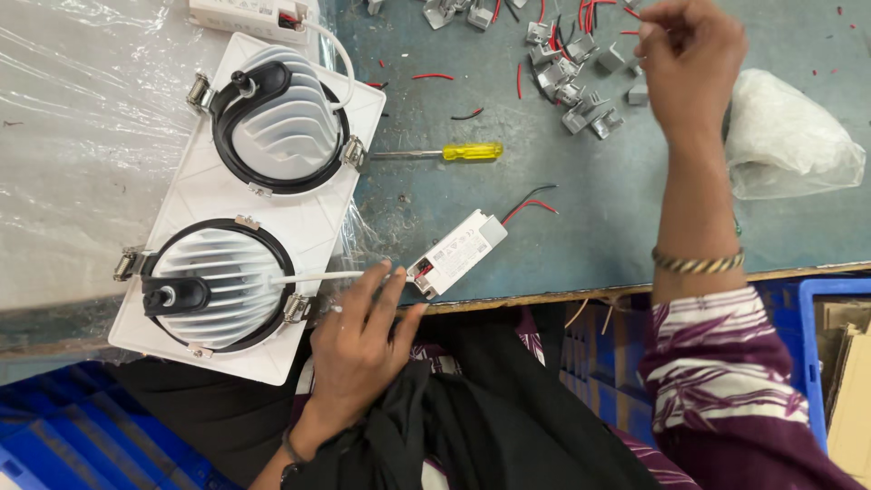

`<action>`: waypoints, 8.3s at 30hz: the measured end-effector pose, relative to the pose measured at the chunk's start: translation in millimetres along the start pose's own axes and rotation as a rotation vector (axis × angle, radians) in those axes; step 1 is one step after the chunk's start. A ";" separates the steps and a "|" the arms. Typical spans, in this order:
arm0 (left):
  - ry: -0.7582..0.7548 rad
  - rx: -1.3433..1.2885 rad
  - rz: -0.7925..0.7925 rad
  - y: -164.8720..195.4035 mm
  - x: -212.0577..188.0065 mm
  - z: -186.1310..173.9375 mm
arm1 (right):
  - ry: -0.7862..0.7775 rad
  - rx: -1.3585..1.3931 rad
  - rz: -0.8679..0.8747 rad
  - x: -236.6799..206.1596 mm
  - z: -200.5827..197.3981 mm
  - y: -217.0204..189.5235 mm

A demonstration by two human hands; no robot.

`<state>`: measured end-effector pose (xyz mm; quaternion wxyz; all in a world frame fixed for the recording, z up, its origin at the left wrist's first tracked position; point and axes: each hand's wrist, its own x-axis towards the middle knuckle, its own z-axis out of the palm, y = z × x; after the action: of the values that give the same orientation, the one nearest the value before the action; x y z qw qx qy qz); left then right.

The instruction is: The person assembles electrical components by connecting wires to a white rectangular box using a yellow screwdriver. They secure the wires, attach a gray plastic cover, and place the completed unit into a blue crate. The process is repeated for multiple units.

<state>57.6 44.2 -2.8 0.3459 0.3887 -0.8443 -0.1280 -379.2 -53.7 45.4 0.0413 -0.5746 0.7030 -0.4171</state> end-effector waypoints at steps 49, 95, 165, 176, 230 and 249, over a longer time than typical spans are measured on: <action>0.085 0.027 0.024 -19.2 5.4 33.7 | -0.375 -0.159 -0.020 -55.5 62.3 -110.7; 0.044 0.025 0.024 -15.5 7.9 22.3 | -0.524 0.387 0.111 -86.6 56.8 -125.5; 0.106 -0.028 0.181 -25.2 13.7 15.0 | 0.007 -0.779 -0.100 -108.3 -42.3 -21.0; 0.126 -0.122 0.089 -20.1 12.7 19.1 | 0.138 -1.093 0.119 -126.8 -69.6 59.0; 0.189 -0.118 0.381 -22.7 27.5 9.3 | -0.047 -0.643 0.299 -154.8 -31.4 32.7; 0.487 0.137 -0.108 -87.3 6.6 -49.6 | -0.675 -0.099 -0.618 103.3 273.2 -285.4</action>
<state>138.1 -16.2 -5.8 0.5045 0.4752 -0.7209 0.0087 -46.4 -285.6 92.6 0.1140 -0.8622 0.4650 -0.1653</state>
